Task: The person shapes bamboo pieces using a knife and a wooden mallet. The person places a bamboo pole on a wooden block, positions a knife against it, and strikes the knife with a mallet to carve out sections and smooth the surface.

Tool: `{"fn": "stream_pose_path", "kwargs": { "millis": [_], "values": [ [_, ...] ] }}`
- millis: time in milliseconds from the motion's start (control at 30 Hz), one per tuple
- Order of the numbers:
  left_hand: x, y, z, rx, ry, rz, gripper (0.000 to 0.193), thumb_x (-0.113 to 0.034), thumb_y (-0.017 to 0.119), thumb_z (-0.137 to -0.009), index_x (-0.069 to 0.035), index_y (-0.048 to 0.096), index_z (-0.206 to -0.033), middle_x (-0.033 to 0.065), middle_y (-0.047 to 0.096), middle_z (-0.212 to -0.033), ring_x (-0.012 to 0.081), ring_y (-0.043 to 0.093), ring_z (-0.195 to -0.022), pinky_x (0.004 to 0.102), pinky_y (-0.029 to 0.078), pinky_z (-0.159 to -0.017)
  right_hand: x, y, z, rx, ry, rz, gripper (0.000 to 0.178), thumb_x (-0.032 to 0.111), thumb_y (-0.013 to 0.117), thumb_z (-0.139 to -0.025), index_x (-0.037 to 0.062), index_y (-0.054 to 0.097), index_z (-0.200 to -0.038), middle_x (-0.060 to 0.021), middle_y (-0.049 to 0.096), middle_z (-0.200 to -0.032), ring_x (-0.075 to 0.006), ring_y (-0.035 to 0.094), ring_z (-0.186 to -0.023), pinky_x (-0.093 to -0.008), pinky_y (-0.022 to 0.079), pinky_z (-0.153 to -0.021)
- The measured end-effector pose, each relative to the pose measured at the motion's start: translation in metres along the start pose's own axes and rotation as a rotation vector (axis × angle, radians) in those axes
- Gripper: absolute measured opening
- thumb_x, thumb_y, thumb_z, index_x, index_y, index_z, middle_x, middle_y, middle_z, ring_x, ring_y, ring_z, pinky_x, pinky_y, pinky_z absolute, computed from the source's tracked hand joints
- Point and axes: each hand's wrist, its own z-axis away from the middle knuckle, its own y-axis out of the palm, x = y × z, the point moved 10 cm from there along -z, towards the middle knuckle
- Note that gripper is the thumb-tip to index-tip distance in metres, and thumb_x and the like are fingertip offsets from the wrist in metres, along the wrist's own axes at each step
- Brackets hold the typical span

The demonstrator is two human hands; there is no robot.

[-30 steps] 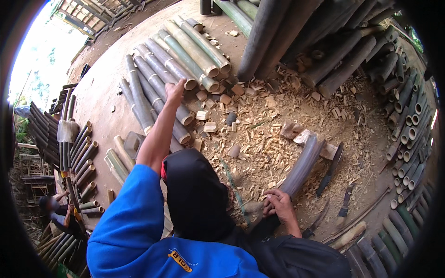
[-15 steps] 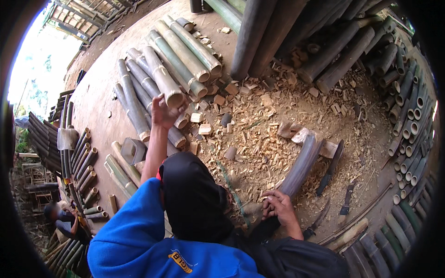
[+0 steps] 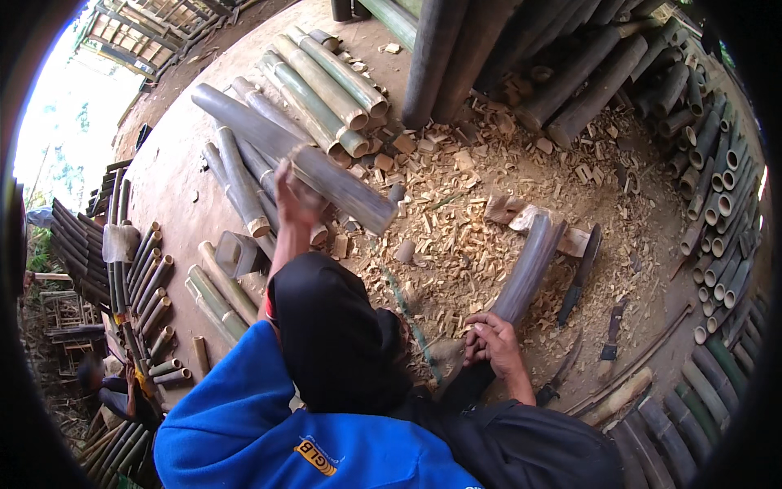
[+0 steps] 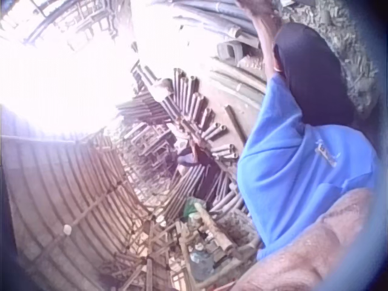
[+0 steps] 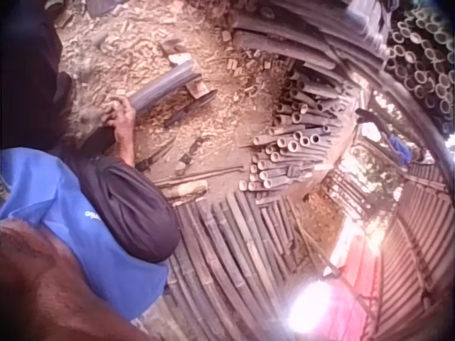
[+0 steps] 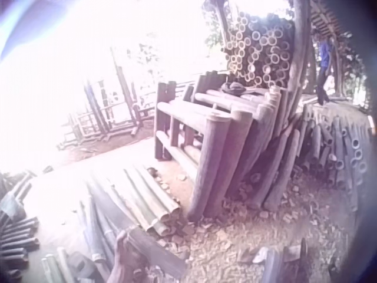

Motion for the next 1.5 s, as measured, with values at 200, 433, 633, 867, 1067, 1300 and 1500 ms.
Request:
{"fn": "stream_pose_path", "kwargs": {
  "millis": [200, 433, 633, 867, 1067, 1300, 1500],
  "values": [
    [-0.036, -0.09, -0.052, -0.392, -0.016, -0.066, 0.027, -0.017, 0.078, -0.077, -0.005, 0.063, -0.096, 0.0094, 0.067, -0.084, 0.0256, 0.067, -0.079, 0.0411, 0.058, -0.076, 0.002, 0.01, -0.002, 0.083, 0.014, -0.011, 0.031, 0.021, 0.057, -0.099, -0.0012, 0.056, -0.12, -0.0081, 0.063, -0.08, -0.0169, 0.067, -0.063, -0.0352, 0.062, -0.056],
    [-0.02, -0.095, -0.007, -0.409, -0.049, -0.158, 0.037, -0.013, 0.076, -0.079, -0.005, 0.056, -0.109, 0.0119, 0.066, -0.09, 0.0303, 0.068, -0.081, 0.0473, 0.059, -0.082, 0.002, 0.009, -0.004, 0.079, -0.008, -0.034, 0.033, 0.022, 0.058, -0.099, -0.0018, 0.055, -0.121, -0.0083, 0.063, -0.081, -0.0169, 0.067, -0.063, -0.036, 0.062, -0.056],
    [-0.027, -0.104, -0.021, -0.407, 0.111, -0.264, 0.119, -0.007, 0.082, -0.072, -0.007, -0.003, -0.155, 0.0212, 0.052, -0.122, 0.0313, 0.064, -0.091, 0.0487, 0.058, -0.07, 0.003, 0.014, -0.005, 0.095, -0.038, -0.059, 0.031, 0.02, 0.055, -0.1, -0.0045, 0.055, -0.119, -0.0099, 0.063, -0.081, -0.0182, 0.066, -0.062, -0.0384, 0.063, -0.056],
    [-0.012, -0.086, -0.034, -0.516, 0.124, -0.54, 0.121, -0.017, 0.09, -0.065, -0.007, 0.008, -0.154, 0.0234, 0.048, -0.13, 0.0333, 0.058, -0.108, 0.0533, 0.051, -0.088, 0.003, 0.002, -0.003, 0.027, -0.003, -0.045, 0.03, 0.018, 0.053, -0.101, -0.0045, 0.055, -0.12, -0.0102, 0.063, -0.082, -0.0185, 0.067, -0.063, -0.0382, 0.063, -0.055],
    [-0.071, -0.09, -0.057, -0.506, 0.385, -0.803, 0.086, -0.021, 0.082, -0.073, -0.003, 0.039, -0.145, 0.0174, 0.052, -0.139, 0.0281, 0.058, -0.116, 0.0407, 0.052, -0.09, 0.0, 0.002, -0.005, 0.026, 0.014, -0.033, 0.03, 0.018, 0.053, -0.101, -0.0042, 0.055, -0.121, -0.0103, 0.063, -0.081, -0.0187, 0.067, -0.062, -0.0378, 0.063, -0.054],
    [-0.216, -0.172, 0.025, -0.92, 0.634, -1.47, 0.054, -0.021, 0.078, -0.068, -0.001, 0.065, -0.116, 0.0201, 0.067, -0.113, 0.0324, 0.065, -0.105, 0.04, 0.051, -0.094, -0.005, 0.011, -0.007, 0.057, 0.02, -0.052, 0.03, 0.018, 0.053, -0.101, -0.0036, 0.054, -0.123, -0.01, 0.063, -0.083, -0.0171, 0.066, -0.063, -0.0371, 0.063, -0.056],
    [-0.219, -0.238, 0.029, -0.97, 0.066, -1.716, 0.084, -0.036, 0.086, -0.062, 0.006, 0.051, -0.126, 0.0277, 0.063, -0.122, 0.0392, 0.061, -0.117, 0.0437, 0.049, -0.1, 0.002, 0.011, -0.006, 0.058, 0.005, -0.027, 0.031, 0.017, 0.053, -0.101, -0.0051, 0.054, -0.123, -0.0105, 0.062, -0.083, -0.0177, 0.066, -0.062, -0.0372, 0.063, -0.056]
  ]
}}
